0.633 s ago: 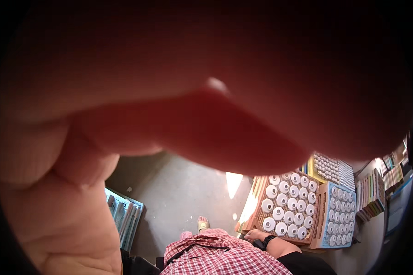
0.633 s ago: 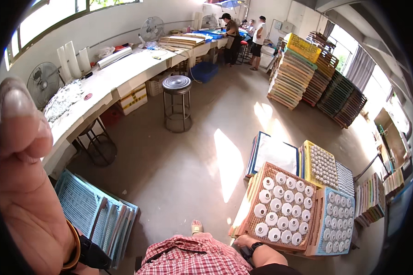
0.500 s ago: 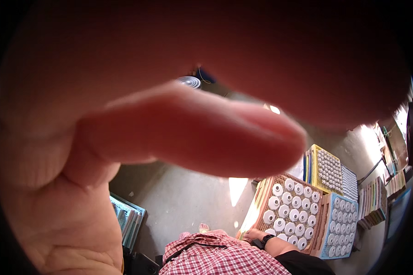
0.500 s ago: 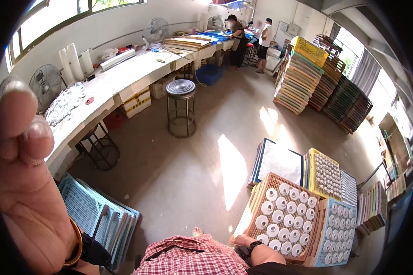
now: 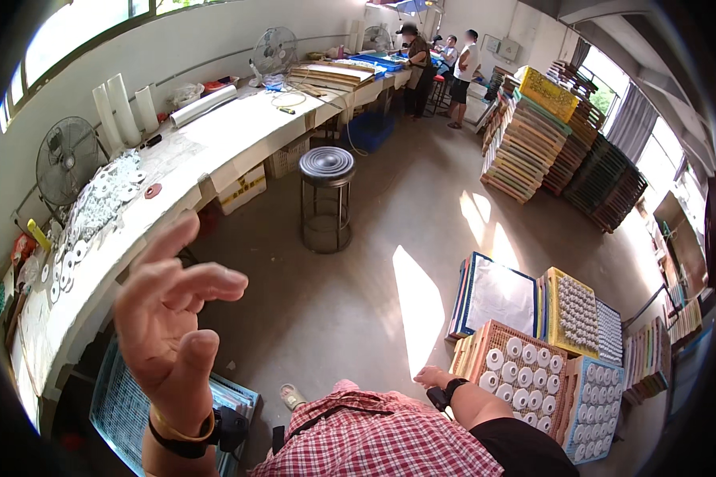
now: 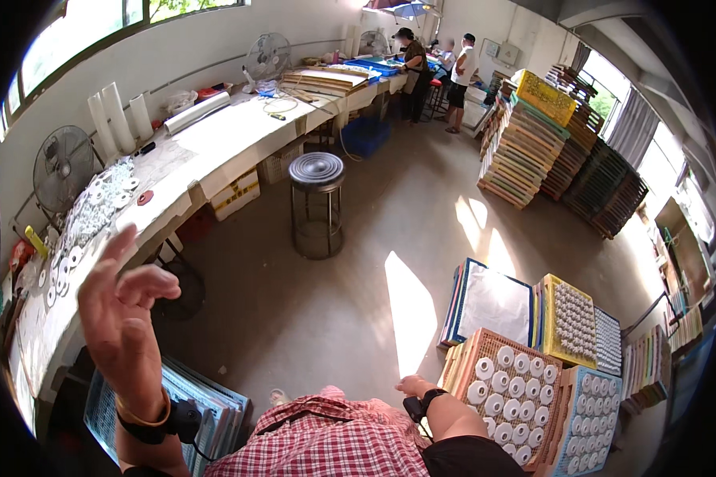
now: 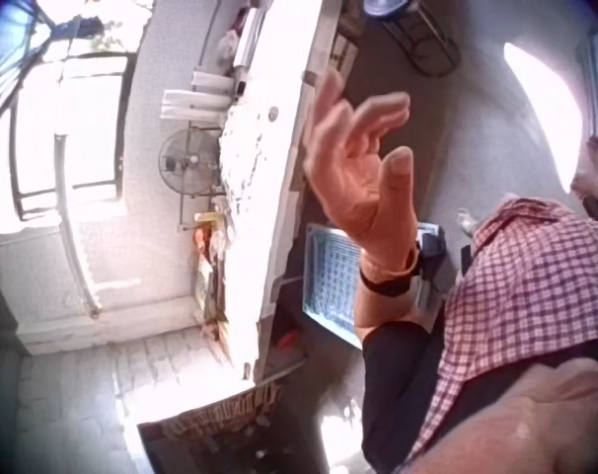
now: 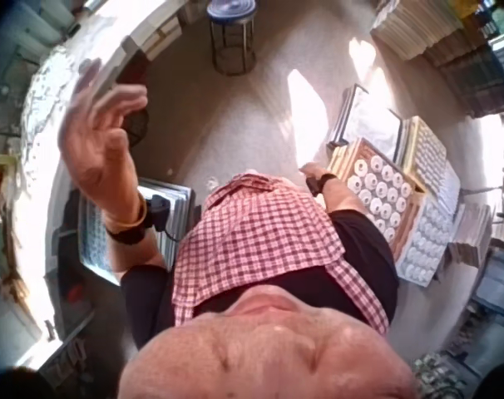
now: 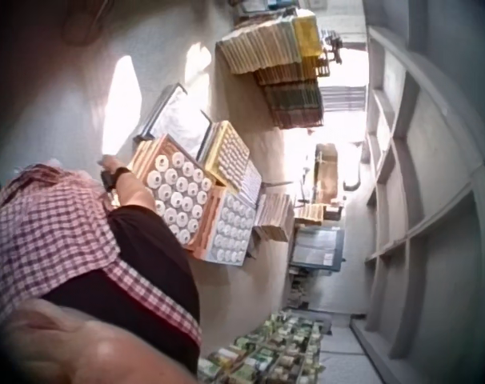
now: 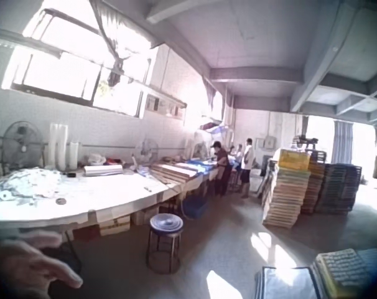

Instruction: Sorting and arranging white ceramic insulator components onto a metal drying rack.

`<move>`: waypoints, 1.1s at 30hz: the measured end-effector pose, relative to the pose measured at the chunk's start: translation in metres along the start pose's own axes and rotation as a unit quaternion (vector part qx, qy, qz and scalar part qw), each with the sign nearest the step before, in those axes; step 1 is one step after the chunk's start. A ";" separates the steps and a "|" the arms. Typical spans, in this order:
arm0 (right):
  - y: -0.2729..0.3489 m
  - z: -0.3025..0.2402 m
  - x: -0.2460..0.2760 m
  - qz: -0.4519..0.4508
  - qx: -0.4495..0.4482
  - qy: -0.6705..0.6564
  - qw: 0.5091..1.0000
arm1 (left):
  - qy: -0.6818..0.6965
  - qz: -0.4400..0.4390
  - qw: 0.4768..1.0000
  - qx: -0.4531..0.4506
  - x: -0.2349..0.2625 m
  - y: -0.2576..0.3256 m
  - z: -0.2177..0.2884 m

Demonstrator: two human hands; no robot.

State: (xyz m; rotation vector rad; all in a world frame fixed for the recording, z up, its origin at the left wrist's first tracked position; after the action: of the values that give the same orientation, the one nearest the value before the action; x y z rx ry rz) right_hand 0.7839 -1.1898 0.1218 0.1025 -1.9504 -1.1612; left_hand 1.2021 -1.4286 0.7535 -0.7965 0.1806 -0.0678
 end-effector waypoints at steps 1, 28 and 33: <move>-0.003 -0.016 -0.002 -0.014 0.023 0.038 0.999 | -0.003 -0.020 1.000 0.022 0.027 0.009 -0.035; -0.278 -0.490 0.123 -0.132 0.283 0.135 0.940 | -0.286 0.090 0.738 0.604 0.390 0.125 -0.441; -0.313 -0.557 0.155 -0.164 0.184 0.096 0.964 | -0.277 0.348 0.600 0.665 0.453 0.296 -0.385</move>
State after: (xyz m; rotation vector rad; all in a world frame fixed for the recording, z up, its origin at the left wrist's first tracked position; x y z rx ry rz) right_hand 0.9683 -1.8202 0.1005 0.7317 -1.9994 -0.9336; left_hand 1.5733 -1.5509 0.2164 0.8423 -0.1873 0.7365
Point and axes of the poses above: each hand's wrist, its own y-axis away from the middle knuckle, its own x-axis out of the back of the hand, z = x × y, the point moved 9 cm from there along -y, towards the middle knuckle, and after that the axes turned 11 degrees about z, right-handed, at the moved point
